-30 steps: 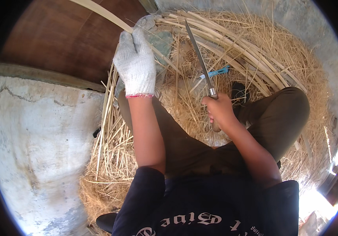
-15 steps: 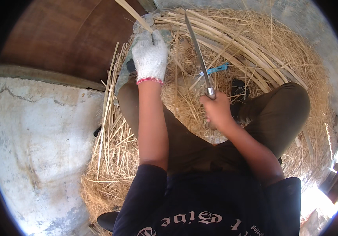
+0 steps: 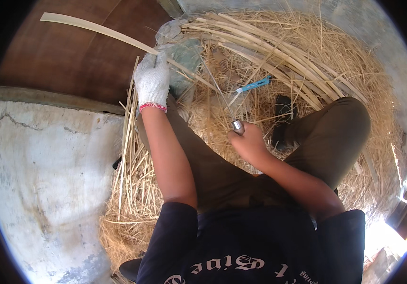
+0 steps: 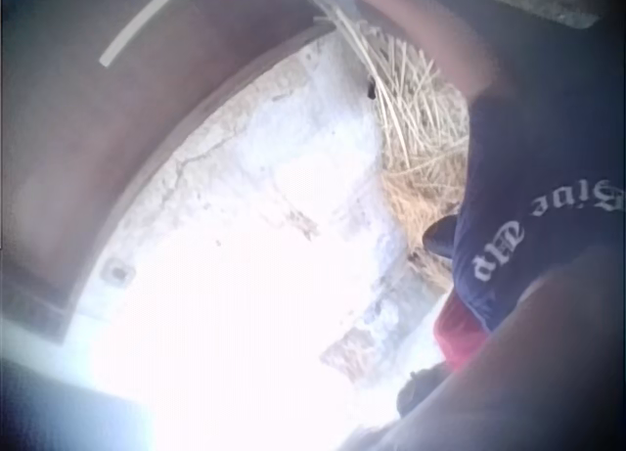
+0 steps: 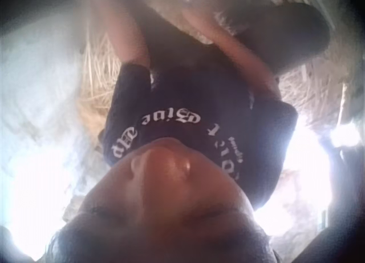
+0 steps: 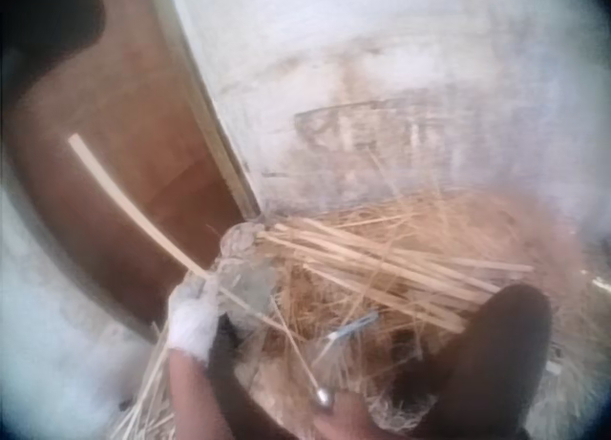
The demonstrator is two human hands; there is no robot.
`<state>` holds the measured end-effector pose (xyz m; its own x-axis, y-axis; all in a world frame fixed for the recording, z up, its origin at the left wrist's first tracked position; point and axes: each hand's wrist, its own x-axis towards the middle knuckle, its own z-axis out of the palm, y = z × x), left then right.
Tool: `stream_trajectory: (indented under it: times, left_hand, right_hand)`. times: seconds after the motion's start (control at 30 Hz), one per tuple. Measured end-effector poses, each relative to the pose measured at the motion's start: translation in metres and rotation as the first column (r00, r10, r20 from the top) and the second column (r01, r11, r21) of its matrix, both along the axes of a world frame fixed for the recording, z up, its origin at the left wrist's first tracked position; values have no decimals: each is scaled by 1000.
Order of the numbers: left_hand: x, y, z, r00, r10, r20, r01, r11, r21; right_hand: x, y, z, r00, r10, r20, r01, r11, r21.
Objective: The person sits on the floor and uses a knife to split long bamboo poles into thin strips. They hold the pole with a gloved left hand and use the knife in their right hand to shave and split the material, discarding the resulting strips onto a pile.
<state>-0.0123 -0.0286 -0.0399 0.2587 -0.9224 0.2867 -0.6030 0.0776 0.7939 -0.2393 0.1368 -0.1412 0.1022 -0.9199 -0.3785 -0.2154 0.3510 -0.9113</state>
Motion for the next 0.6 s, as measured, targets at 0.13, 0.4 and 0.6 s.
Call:
stream_trajectory:
  times: [0.13,0.4,0.6]
  left_hand:
    - [1,-1,-1,999,-2,32,3,1000,-6]
    - [5,1,0,995,33,99,-32,999,-18]
    - [-5,5,6,962,86,257,-77,996,-44]
  right_hand:
    - [-1,0,-4,998,42,42,-47,990,136]
    - [4,1,-13,996,38,75,-36,999,-23]
    - [-1,-8,-21,995,74,-63,-64,986,152]
